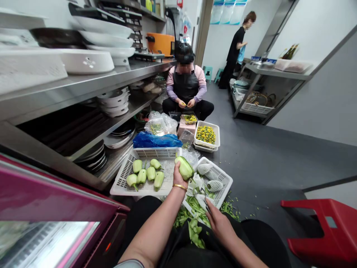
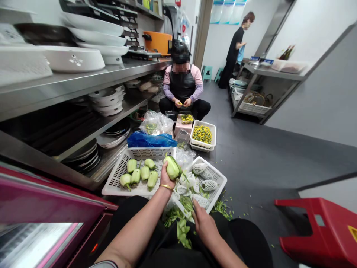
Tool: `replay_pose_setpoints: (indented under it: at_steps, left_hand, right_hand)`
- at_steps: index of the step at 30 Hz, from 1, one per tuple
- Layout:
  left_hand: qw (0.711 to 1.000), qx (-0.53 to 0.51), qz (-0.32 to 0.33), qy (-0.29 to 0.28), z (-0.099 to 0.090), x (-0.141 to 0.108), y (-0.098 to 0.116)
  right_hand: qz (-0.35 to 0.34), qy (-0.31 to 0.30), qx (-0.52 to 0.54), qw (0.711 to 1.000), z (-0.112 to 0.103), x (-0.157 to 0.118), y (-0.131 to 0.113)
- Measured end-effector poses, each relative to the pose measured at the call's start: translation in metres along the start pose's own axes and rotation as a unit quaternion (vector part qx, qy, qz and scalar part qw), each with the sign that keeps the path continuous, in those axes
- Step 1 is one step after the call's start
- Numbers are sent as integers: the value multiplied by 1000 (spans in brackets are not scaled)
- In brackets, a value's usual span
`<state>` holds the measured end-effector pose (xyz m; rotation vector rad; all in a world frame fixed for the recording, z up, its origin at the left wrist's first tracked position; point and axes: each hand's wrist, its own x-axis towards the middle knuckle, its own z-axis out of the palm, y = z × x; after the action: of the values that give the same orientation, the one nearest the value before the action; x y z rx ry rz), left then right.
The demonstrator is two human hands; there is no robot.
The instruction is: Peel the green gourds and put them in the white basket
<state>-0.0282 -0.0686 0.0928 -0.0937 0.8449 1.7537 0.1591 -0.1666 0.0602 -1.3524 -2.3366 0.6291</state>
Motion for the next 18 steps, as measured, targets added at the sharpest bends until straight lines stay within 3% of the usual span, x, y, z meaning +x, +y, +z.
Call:
replay_pose_setpoints:
  at_steps: [2,4,8,10,13,15,18]
  left_hand:
    - [997,-18,-61,-51,-3,2,5]
    - [989,-12,-92,-116,-6,1,7]
    - [966,38,-125,-224,-9,-11,4]
    - [958,64,-122,-252,-9,-15,2]
    - [960,76,-79,-259,-9,-15,-1]
    - [968,76,-43,-237,-8,-11,-1]
    - [974,89,-29,-208,-9,-4,2]
  right_hand:
    - [37,-35,20,999,-11,-14,11]
    - [60,-38,43,997,-36,-8,8]
    - [67,-7,85,994,-94,57,-28]
    - [47,-5,102,994,-106,87,-45]
    - [32,7,104,994,-95,95,-55]
    - [36,2,102,994,-78,71,-50]
    - [63,-102,113,986,-64,14,-30]
